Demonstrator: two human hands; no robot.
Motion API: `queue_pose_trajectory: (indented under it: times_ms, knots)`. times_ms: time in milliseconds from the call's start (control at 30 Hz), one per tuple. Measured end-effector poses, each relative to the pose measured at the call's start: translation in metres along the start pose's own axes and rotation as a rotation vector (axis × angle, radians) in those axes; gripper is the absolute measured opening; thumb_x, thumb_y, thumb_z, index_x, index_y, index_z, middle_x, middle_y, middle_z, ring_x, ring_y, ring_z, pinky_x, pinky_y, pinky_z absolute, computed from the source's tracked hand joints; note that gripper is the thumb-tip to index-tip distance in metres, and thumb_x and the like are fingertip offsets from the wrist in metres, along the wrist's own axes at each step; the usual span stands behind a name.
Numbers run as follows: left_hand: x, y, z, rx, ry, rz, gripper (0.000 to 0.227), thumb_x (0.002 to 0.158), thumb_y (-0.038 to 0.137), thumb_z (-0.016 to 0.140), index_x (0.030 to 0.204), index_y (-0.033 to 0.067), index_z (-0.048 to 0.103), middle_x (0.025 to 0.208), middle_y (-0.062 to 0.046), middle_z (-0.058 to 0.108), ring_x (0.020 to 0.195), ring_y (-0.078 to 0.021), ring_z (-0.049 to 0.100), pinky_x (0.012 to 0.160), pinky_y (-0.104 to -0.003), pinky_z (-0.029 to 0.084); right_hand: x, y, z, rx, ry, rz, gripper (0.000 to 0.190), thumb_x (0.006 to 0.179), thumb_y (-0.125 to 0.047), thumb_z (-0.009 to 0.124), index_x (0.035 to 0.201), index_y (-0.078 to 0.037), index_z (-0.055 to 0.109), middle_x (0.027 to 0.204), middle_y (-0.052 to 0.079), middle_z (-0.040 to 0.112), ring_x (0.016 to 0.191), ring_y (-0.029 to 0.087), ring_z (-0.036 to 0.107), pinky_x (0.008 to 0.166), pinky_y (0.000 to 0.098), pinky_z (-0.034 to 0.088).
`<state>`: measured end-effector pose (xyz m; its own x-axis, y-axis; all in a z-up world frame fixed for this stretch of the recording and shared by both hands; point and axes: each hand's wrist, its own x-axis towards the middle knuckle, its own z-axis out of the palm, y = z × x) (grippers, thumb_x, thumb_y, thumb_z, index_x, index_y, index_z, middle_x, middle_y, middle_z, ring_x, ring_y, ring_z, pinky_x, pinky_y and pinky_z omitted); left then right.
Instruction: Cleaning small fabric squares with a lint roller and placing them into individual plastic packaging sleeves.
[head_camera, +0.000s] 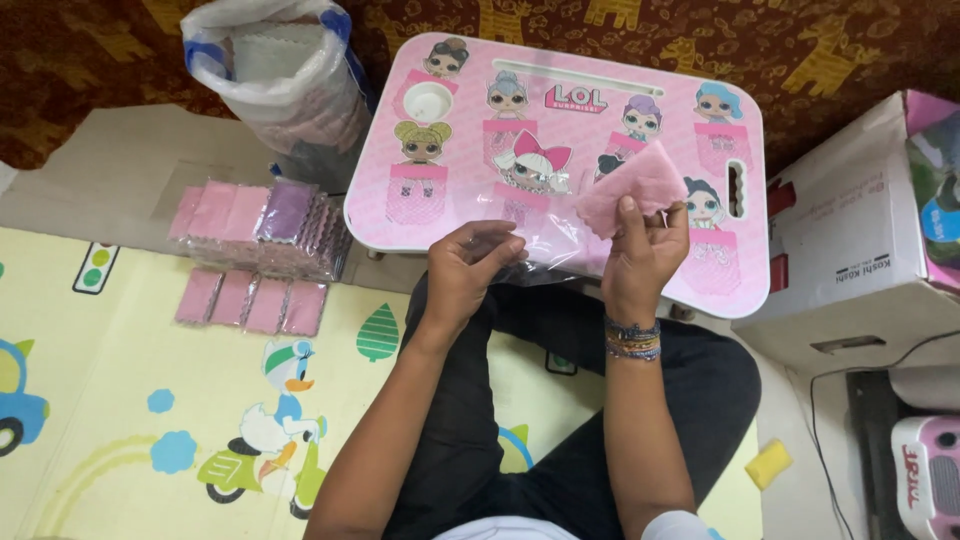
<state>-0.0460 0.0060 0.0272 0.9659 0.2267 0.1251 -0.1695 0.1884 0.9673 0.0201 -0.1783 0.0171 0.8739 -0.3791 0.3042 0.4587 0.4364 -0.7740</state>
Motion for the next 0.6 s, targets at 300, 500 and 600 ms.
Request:
queue_pose_trajectory:
  times_ms: [300, 500, 600]
  knots:
    - [0.004, -0.007, -0.008, -0.011, -0.022, -0.042, 0.031, 0.083, 0.009, 0.087, 0.111, 0.0044, 0.075, 0.092, -0.013, 0.078, 0.085, -0.017, 0.076, 0.077, -0.03, 0.066, -0.009, -0.008, 0.002, -0.057, -0.078, 0.109, 0.028, 0.095, -0.001, 0.073, 0.108, -0.008, 0.05, 0.092, 0.005, 0.063, 0.083, 0.016, 0.07, 0.071, 0.0325, 0.067]
    - [0.008, -0.017, -0.007, -0.032, -0.041, -0.032, 0.031, 0.083, 0.009, 0.086, 0.112, 0.0039, 0.075, 0.093, -0.015, 0.078, 0.085, -0.0187, 0.077, 0.076, -0.031, 0.066, -0.009, -0.01, 0.002, -0.053, -0.108, 0.14, 0.029, 0.095, -0.003, 0.073, 0.11, -0.006, 0.049, 0.09, 0.006, 0.063, 0.08, 0.016, 0.071, 0.068, 0.0307, 0.067]
    - [0.01, -0.017, -0.004, -0.045, -0.074, -0.023, 0.032, 0.084, 0.009, 0.085, 0.114, 0.0031, 0.074, 0.094, -0.017, 0.078, 0.087, -0.0203, 0.077, 0.079, -0.033, 0.066, -0.007, 0.002, -0.009, -0.062, -0.126, 0.157, 0.033, 0.095, -0.003, 0.073, 0.117, -0.006, 0.049, 0.095, 0.007, 0.064, 0.084, 0.017, 0.071, 0.07, 0.0328, 0.066]
